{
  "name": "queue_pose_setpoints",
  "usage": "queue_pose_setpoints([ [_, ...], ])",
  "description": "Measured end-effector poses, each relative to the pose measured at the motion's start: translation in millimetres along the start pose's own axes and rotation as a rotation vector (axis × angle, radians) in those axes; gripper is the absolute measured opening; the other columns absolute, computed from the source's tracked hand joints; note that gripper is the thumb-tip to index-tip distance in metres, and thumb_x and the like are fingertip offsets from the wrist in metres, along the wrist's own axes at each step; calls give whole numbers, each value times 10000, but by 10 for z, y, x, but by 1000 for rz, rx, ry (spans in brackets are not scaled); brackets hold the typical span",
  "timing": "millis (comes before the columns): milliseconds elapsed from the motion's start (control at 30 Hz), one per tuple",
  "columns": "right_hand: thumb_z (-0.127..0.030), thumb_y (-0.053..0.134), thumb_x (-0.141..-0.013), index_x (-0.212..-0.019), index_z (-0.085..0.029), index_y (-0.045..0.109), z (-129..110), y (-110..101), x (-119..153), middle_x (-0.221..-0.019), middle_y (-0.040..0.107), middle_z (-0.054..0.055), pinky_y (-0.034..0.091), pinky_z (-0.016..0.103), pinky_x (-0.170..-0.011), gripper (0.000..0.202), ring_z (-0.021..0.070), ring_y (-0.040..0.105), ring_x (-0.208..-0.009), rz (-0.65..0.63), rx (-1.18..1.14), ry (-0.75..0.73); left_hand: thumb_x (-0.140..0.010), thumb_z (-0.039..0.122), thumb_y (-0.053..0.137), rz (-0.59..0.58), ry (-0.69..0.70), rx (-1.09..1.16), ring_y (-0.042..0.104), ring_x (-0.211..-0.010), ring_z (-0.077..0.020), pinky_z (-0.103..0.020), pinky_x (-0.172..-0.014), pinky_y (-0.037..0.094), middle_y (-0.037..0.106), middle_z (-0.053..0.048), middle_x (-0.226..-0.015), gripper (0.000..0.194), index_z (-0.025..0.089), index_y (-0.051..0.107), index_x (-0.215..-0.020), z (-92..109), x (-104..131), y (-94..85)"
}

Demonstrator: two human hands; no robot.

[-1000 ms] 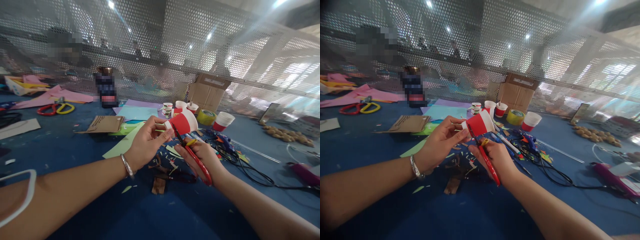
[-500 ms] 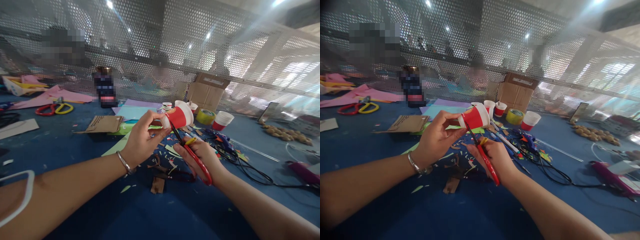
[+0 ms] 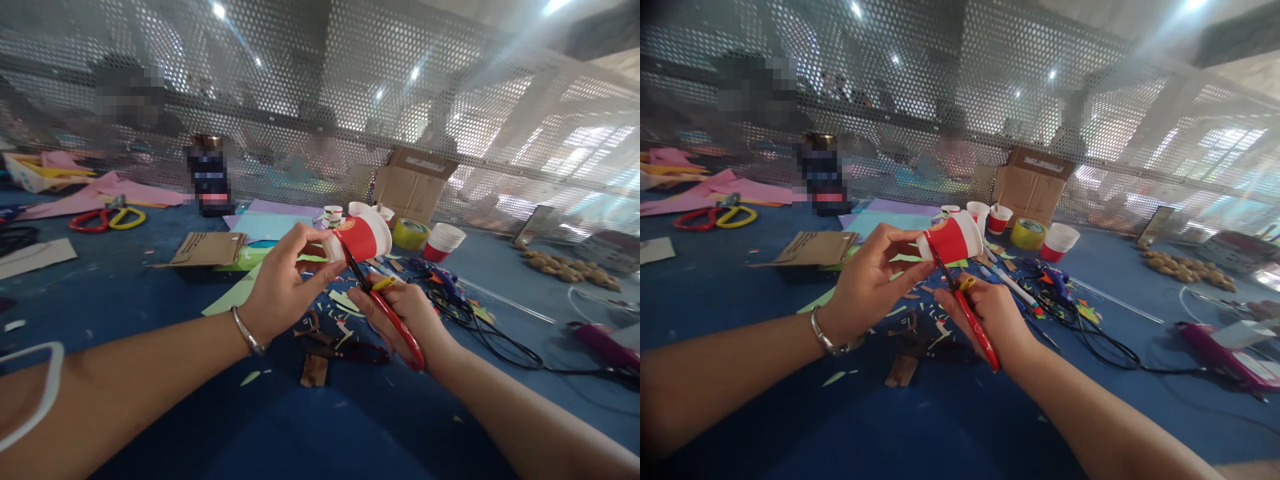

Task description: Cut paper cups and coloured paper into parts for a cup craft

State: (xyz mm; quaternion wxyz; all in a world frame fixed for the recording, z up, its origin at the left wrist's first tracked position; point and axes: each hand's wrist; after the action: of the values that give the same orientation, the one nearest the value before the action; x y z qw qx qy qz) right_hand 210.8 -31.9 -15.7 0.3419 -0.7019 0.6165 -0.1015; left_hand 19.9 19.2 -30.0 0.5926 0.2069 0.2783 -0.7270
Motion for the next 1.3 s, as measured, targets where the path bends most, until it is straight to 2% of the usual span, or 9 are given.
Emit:
queue_pose_setpoints([
  [167,-461,684,-842,-615,-215,452,-21,20,3,-502,425,-70,337,205,-407,407,81,404,-424,30,-32,9,-879,349,699,44,-135,148,690,-862,-168,-275,-697,573,683,-35,-946,264,210,563,-1056,73,-28,22],
  [267,-462,691,-829,-598,-220,434,20,34,-18,-459,410,-77,328,200,-376,421,79,390,-383,7,-36,15,-874,358,703,47,-177,160,686,-863,-176,-290,-697,563,680,-36,-944,269,213,560,-1050,73,-33,25],
  [500,-465,675,-850,-588,-212,456,65,28,-32,-482,451,-62,359,203,-373,425,80,437,-372,-16,-15,47,-873,335,707,78,-99,36,656,-893,-159,-233,-658,555,640,-35,-1000,223,213,585,-1014,43,12,52],
  [667,-409,664,-875,-628,-208,504,30,-3,-7,-537,502,-41,412,208,-457,357,107,520,-480,-45,-35,13,-880,327,696,43,-41,-40,646,-942,-163,-223,-678,580,587,-41,-1052,219,217,606,-1046,48,54,62],
  [767,-392,648,-888,-679,-222,507,8,-8,-3,-491,469,-52,408,216,-473,304,137,550,-531,-59,-28,35,-880,338,695,48,-26,-77,646,-943,-167,-240,-691,595,580,-42,-1053,235,225,600,-1063,39,70,56],
  [1000,-440,642,-876,-641,-223,464,-9,22,-10,-480,427,-69,378,230,-467,367,106,454,-456,15,17,4,-861,347,718,72,-55,-54,653,-933,-176,-247,-671,601,623,-57,-1049,266,220,584,-1053,68,66,59],
  [1200,-473,678,-834,-663,-237,468,15,63,-40,-417,439,-65,414,228,-463,360,154,563,-518,5,-62,73,-850,329,735,95,-95,24,662,-991,-192,-275,-725,610,651,-70,-1094,319,212,544,-1077,57,41,58],
  [1300,-474,666,-842,-643,-238,459,24,60,-46,-410,441,-62,432,234,-472,372,150,560,-496,3,-35,53,-857,333,725,73,-93,0,662,-969,-188,-264,-693,605,649,-67,-1067,300,213,545,-1064,36,50,52],
])
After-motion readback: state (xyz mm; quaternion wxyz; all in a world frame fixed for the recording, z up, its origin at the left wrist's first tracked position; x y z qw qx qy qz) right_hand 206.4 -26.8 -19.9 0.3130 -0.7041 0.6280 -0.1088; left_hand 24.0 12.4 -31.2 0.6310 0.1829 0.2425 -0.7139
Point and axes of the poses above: each hand's wrist, its own x-axis away from the middle knuckle, its own y-axis out of the palm, z = x × y
